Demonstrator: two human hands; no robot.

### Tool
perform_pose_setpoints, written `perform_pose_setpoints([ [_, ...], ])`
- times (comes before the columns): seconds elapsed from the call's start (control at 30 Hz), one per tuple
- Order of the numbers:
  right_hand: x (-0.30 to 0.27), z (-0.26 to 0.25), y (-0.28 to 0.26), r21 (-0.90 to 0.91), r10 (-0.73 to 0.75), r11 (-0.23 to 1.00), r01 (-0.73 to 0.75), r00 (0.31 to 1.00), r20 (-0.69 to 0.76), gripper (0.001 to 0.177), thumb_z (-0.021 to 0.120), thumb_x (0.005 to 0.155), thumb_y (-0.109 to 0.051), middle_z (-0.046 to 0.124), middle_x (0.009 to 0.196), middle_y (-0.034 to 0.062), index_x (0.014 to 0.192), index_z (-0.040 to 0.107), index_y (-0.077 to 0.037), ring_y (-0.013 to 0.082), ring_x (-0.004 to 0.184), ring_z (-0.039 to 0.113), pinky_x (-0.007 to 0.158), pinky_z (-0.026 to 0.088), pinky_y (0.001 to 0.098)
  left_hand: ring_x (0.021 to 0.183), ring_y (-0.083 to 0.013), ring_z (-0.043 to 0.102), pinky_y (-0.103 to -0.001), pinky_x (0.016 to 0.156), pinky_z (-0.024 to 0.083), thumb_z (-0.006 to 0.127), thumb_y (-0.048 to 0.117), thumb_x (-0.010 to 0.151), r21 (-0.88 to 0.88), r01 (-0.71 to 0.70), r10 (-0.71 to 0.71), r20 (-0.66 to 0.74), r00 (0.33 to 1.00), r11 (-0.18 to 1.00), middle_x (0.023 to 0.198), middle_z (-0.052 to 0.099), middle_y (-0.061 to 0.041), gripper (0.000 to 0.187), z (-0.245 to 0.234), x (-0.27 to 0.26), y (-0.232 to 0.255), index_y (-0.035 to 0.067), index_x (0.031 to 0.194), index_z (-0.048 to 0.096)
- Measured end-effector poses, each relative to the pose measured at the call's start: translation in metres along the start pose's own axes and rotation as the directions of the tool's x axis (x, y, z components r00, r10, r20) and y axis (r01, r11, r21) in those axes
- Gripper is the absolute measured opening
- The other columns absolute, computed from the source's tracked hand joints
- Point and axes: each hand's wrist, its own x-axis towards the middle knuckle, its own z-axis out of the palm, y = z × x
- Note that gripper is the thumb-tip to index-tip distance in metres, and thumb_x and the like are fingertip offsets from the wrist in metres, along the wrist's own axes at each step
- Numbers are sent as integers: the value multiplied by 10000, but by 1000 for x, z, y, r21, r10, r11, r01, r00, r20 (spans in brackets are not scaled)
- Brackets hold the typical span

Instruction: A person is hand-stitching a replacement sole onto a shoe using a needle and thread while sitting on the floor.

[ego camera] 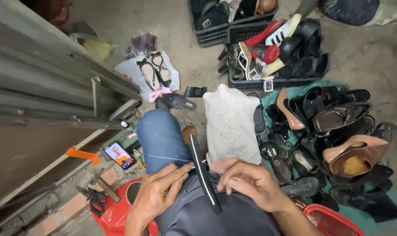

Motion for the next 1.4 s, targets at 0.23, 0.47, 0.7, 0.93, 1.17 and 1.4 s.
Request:
perform_pose_setpoints([
  [0.23, -7, 29, -14, -714, -188, 699, 45, 975, -122, 241, 652, 885, -67, 806, 947, 40, 1105, 743, -27, 150, 690, 740, 617, 583, 255, 461, -152, 533, -301, 453, 447, 681, 90, 845, 77, -81, 77, 47, 996, 994, 709, 634, 22, 341, -2, -17, 33, 155, 1163, 787],
  [0.47, -31, 29, -1, -764, -131, 645, -21, 982, -138, 342, 691, 856, -129, 865, 955, -1, 1197, 715, -119, 146, 685, 801, 621, 609, 294, 503, -193, 574, -314, 489, 479, 652, 59, 831, 48, -144, 141, 50, 989, 988, 743, 649, -7, 365, 5, -29, 33, 147, 1162, 778],
  [0.7, -37, 40, 6, -779, -166, 626, -35, 970, -177, 486, 694, 866, -141, 878, 880, -33, 1347, 667, -205, 94, 696, 816, 623, 626, 260, 520, -181, 611, -324, 523, 489, 685, 106, 861, 62, -52, 51, 16, 999, 997, 733, 696, 10, 297, 11, -39, 15, 192, 1122, 797],
  [0.93, -23, 61, 14, -820, -275, 573, -2, 942, -195, 479, 743, 827, -114, 883, 852, -22, 1295, 723, -213, 79, 690, 817, 623, 635, 241, 546, -171, 653, -293, 528, 519, 658, 92, 863, -70, -149, 145, -62, 987, 986, 759, 736, -7, 286, 7, -43, -22, 132, 1111, 794],
  [1.17, 10, 69, 25, -833, -225, 553, -14, 960, -166, 428, 710, 850, -124, 878, 926, 2, 1275, 728, -173, 95, 706, 805, 618, 617, 253, 595, -117, 661, -262, 586, 532, 637, 201, 909, -106, 23, -26, -33, 999, 994, 770, 748, 39, 269, 18, -32, -68, 185, 1119, 804],
  [1.4, 55, 56, 49, -808, -91, 562, -176, 958, -271, 406, 677, 858, -146, 875, 910, -37, 1250, 749, -225, 92, 664, 773, 625, 601, 259, 630, -87, 601, -231, 631, 500, 634, 238, 933, -213, 235, -233, 35, 972, 948, 821, 736, 70, 288, 33, -7, -110, 210, 1163, 805],
])
